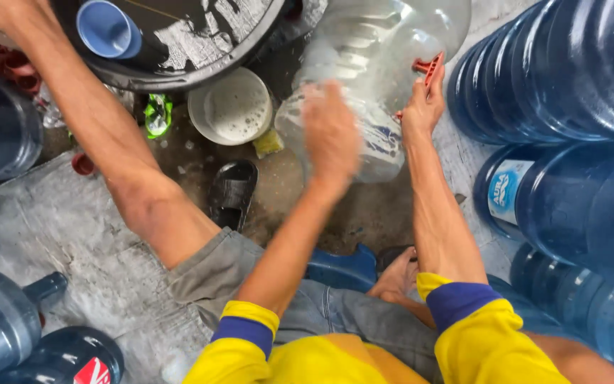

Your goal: The person cleans a large transparent water dispenser bottle using a long white brush with a blue head. They scrub the inside of the bottle, then use a steel wool pad to scrub the exterior. The person also uses a blue cup to pour water into the bottle for rinsing.

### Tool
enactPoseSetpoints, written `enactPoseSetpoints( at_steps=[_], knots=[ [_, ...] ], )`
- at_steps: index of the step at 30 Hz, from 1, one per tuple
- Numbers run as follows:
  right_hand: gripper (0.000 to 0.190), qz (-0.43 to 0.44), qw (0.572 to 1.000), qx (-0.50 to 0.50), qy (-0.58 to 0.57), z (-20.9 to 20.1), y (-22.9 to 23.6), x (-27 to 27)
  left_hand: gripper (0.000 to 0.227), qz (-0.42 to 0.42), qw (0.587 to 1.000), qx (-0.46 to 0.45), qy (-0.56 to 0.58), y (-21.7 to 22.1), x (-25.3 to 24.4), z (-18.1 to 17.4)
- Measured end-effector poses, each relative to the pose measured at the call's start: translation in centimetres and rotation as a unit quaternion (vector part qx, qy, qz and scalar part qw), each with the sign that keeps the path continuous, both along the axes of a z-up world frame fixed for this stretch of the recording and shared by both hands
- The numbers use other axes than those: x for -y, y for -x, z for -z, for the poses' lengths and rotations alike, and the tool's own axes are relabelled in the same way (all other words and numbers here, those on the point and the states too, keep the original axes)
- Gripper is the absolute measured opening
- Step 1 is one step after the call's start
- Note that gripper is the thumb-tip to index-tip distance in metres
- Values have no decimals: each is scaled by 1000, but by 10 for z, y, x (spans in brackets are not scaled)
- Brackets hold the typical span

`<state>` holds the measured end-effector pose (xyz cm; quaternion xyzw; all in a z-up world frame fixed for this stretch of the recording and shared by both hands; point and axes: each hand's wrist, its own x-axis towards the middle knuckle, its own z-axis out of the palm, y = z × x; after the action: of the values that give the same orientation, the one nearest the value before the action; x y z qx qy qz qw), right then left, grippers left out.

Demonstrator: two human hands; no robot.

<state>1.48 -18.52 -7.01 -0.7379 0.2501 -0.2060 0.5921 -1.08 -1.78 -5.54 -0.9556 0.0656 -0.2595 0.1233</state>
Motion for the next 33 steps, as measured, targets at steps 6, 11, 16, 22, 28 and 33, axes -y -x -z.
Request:
enactPoseSetpoints(
  at_steps=[6, 11, 16, 22, 28, 33],
  knots=[
    [63, 107, 973, -60, -198, 27, 16, 9, 40, 90, 926, -116, 347, -10, -42, 16],
    [56, 92, 984, -119, -97, 3, 28, 14, 38, 40, 831, -220, 510, -1, -26, 0],
    [54, -9, 994, 45, -101, 74, 10, 45, 44, 183, 926, -136, 302, 11, 14, -58],
    [60, 86, 977, -54, -189, 27, 27, 25, 43, 37, 719, -316, 618, -33, -53, -42],
    [57, 87, 972, -75, -203, 8, 27, 21, 43, 30, 693, -309, 650, -34, -50, -46],
    [56, 91, 971, -91, -203, 7, 29, 20, 49, 61, 711, -304, 631, -18, -44, -58]
  ],
)
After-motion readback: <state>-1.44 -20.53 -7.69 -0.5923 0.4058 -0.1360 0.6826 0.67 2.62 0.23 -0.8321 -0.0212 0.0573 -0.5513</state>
